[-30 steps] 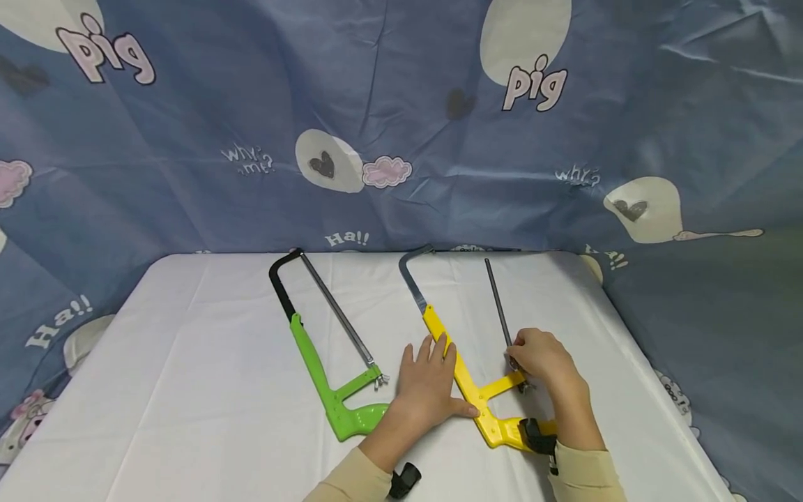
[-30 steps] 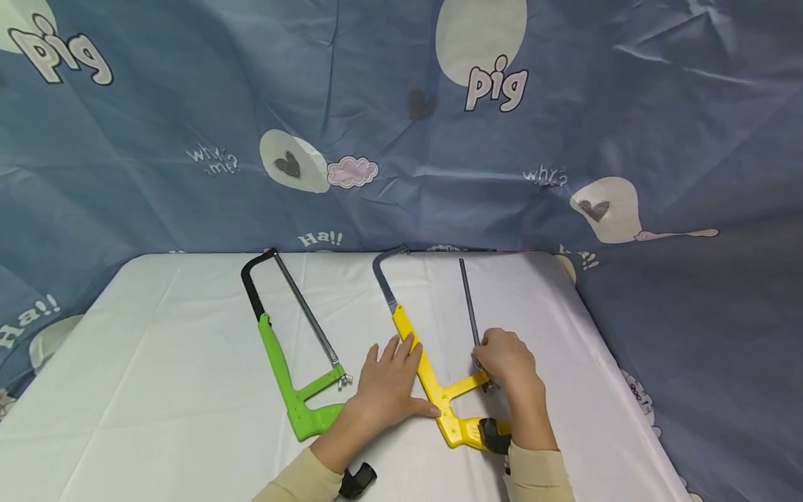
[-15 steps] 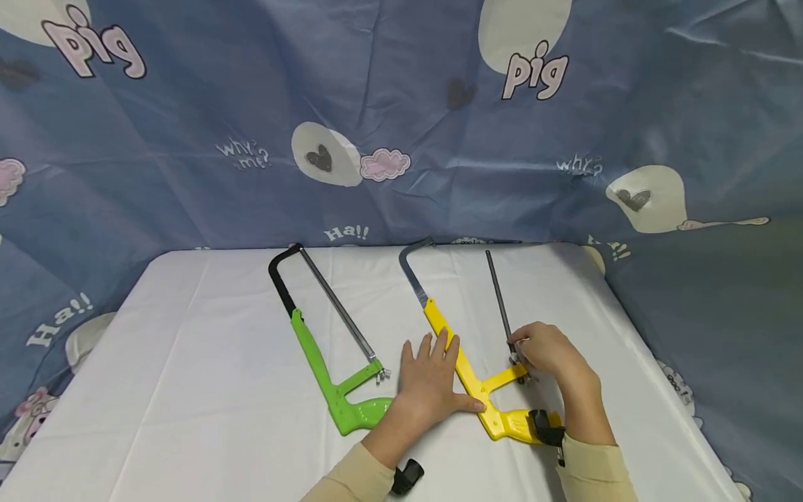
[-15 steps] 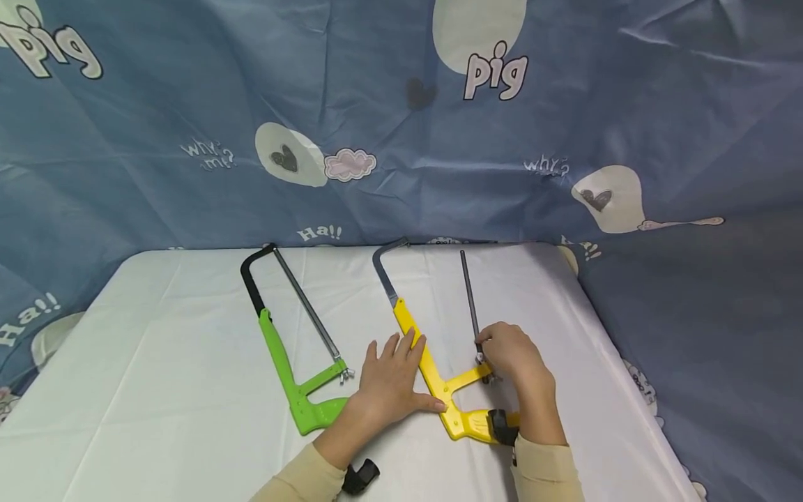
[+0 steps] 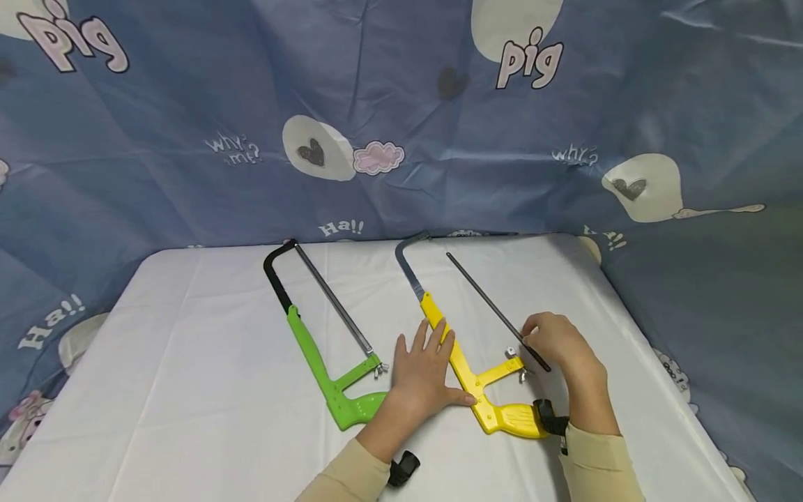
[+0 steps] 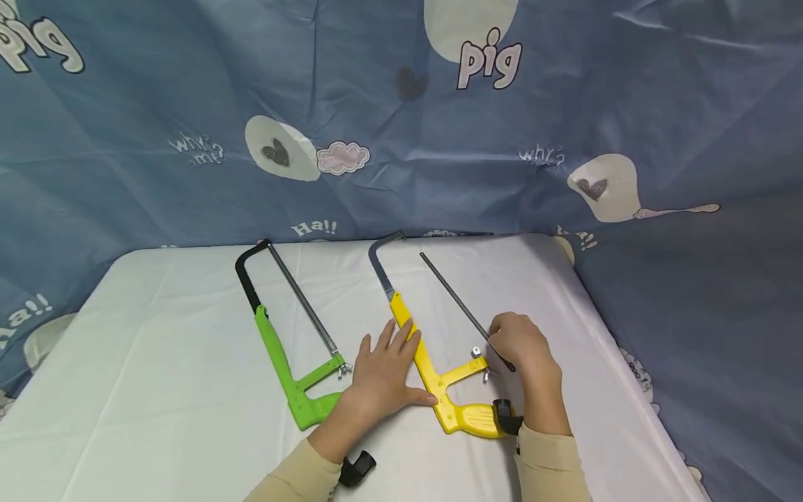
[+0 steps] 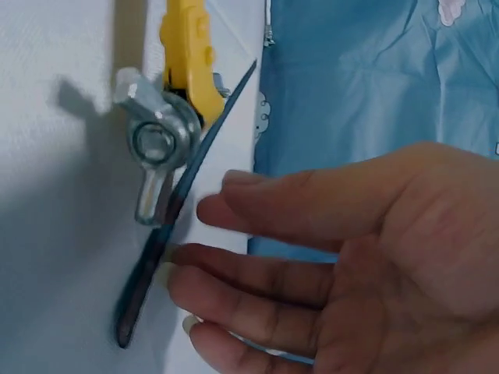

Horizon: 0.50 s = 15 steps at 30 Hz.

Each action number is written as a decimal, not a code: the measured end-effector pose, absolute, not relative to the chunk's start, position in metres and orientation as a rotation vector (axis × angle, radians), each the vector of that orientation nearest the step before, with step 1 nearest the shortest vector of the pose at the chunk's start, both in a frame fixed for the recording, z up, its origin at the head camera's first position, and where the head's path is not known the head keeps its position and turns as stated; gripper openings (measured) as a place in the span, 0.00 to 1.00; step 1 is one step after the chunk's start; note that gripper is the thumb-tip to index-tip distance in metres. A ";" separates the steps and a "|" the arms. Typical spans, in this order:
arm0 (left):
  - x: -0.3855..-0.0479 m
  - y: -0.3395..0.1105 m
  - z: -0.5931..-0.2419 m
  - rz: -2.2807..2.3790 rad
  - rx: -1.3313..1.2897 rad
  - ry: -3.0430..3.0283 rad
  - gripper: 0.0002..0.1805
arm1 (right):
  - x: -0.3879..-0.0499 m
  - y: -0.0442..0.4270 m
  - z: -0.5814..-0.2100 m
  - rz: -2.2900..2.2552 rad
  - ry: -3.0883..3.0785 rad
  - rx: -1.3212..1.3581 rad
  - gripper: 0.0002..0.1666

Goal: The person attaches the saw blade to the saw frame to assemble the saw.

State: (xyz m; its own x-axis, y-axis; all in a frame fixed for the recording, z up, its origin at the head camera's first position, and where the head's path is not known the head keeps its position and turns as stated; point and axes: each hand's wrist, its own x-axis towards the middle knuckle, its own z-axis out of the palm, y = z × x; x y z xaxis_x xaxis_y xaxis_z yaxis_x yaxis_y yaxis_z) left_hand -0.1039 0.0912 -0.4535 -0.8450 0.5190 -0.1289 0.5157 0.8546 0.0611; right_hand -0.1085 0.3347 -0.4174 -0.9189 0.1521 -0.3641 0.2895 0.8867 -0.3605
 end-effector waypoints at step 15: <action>-0.100 0.091 -0.448 -0.013 0.793 2.858 0.63 | -0.106 0.336 -0.425 -0.577 2.695 0.381 0.06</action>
